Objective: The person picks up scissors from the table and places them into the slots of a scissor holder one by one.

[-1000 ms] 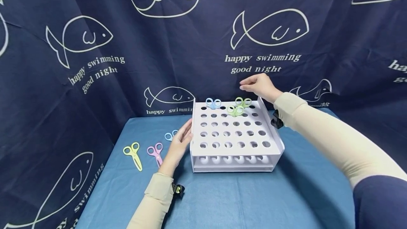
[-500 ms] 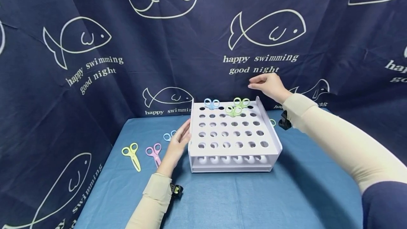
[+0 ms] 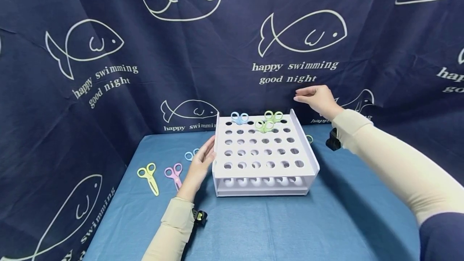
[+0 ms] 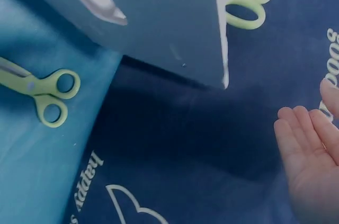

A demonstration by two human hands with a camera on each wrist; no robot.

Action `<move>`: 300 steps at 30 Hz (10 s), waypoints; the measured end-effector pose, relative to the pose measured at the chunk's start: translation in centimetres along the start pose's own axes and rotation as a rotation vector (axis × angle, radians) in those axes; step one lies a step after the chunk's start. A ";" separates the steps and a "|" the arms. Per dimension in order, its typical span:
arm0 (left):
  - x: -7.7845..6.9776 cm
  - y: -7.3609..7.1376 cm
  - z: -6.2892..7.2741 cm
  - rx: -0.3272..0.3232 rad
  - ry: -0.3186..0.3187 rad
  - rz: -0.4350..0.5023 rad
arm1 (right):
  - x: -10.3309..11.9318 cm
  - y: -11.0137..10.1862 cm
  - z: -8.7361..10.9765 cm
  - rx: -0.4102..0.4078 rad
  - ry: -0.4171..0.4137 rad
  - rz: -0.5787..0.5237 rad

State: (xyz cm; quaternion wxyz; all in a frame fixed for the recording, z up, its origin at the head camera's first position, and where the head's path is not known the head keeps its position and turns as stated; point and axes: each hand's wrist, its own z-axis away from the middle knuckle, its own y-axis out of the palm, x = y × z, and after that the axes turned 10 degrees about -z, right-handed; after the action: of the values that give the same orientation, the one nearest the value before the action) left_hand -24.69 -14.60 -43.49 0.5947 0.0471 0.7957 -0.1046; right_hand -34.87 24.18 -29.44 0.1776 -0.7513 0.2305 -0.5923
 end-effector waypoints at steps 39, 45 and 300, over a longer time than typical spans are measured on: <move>-0.2 0.0 0.0 -0.001 0.008 -0.024 | -8.8 0.2 0.8 0.066 0.046 -0.025; -0.1 -0.2 0.2 -0.006 0.010 -0.025 | -10.0 1.2 0.8 0.071 0.029 -0.027; -0.3 0.0 0.0 -0.020 -0.009 -0.024 | -2.2 -0.9 6.5 0.066 0.084 -0.982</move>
State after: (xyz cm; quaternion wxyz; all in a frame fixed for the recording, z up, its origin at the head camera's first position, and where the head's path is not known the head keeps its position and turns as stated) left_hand -24.61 -14.57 -43.25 0.5975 0.0311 0.7945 -0.1039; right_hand -28.83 26.07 -32.29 -0.1081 -0.7408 -0.1627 -0.6428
